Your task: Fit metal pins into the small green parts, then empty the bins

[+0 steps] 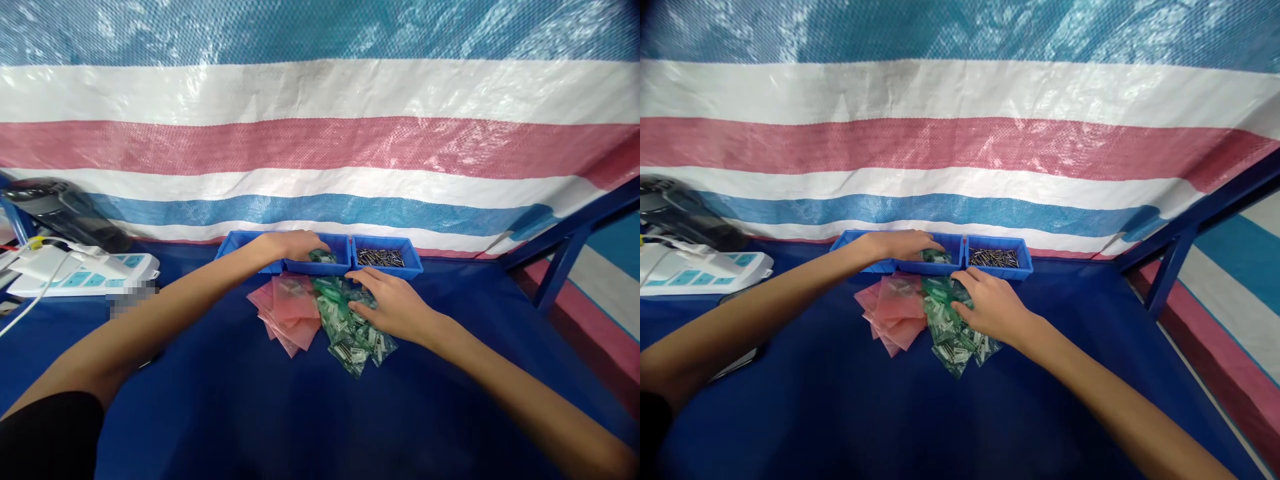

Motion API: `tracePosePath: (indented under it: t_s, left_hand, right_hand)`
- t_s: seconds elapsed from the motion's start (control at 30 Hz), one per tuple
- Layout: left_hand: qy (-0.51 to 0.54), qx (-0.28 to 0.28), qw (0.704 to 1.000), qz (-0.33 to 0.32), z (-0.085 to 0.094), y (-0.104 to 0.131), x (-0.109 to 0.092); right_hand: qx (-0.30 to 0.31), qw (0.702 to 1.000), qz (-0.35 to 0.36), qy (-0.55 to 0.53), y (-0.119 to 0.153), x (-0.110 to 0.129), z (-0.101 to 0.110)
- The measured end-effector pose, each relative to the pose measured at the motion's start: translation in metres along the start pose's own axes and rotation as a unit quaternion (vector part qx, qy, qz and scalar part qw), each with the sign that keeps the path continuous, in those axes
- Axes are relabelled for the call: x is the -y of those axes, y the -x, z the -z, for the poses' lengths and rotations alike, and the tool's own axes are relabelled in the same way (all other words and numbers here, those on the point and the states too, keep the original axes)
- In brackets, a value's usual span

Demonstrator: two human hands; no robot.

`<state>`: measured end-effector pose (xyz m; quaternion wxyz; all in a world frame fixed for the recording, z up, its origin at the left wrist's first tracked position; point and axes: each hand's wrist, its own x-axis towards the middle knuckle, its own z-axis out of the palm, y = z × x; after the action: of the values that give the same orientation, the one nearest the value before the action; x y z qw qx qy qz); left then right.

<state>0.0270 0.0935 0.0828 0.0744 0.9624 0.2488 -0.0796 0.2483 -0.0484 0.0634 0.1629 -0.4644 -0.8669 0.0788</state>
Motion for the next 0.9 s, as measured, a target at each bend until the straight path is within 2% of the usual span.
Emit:
tracePosePath:
  t_s: [0.1, 0.3, 0.47, 0.57, 0.67, 0.73, 0.8, 0.9]
  left_hand:
    - [-0.047, 0.009, 0.999, -0.015, -0.002, -0.005, -0.001]
    - [-0.047, -0.018, 0.992, -0.116, -0.01, -0.009, 0.004]
    - [-0.007, -0.054, 0.992, -0.114, -0.015, -0.011, 0.015]
    - [0.013, -0.09, 0.991, -0.101, -0.001, -0.003, 0.013]
    - [0.031, -0.178, 0.981, -0.071, 0.019, 0.019, -0.003]
    - [0.021, -0.238, 0.969, -0.058, 0.024, 0.037, -0.022]
    - [0.017, -0.241, 0.97, -0.041, 0.017, 0.053, -0.042]
    - [-0.013, -0.212, 0.977, -0.026, -0.007, 0.069, -0.066]
  right_hand:
    - [-0.026, 0.999, -0.022, -0.03, 0.005, -0.004, 0.002]
    - [0.0, 0.994, -0.059, -0.089, 0.003, -0.006, -0.009]
    - [-0.074, 0.987, -0.071, -0.123, 0.002, -0.008, -0.013]
    - [-0.106, 0.981, -0.079, -0.14, 0.005, -0.012, -0.01]
    - [-0.127, 0.978, -0.076, -0.149, 0.011, -0.016, -0.007]
    - [-0.141, 0.976, -0.076, -0.149, 0.016, -0.016, -0.009]
    - [-0.152, 0.976, -0.073, -0.138, 0.02, -0.015, -0.014]
    - [-0.15, 0.982, -0.052, -0.106, 0.024, -0.008, -0.025]
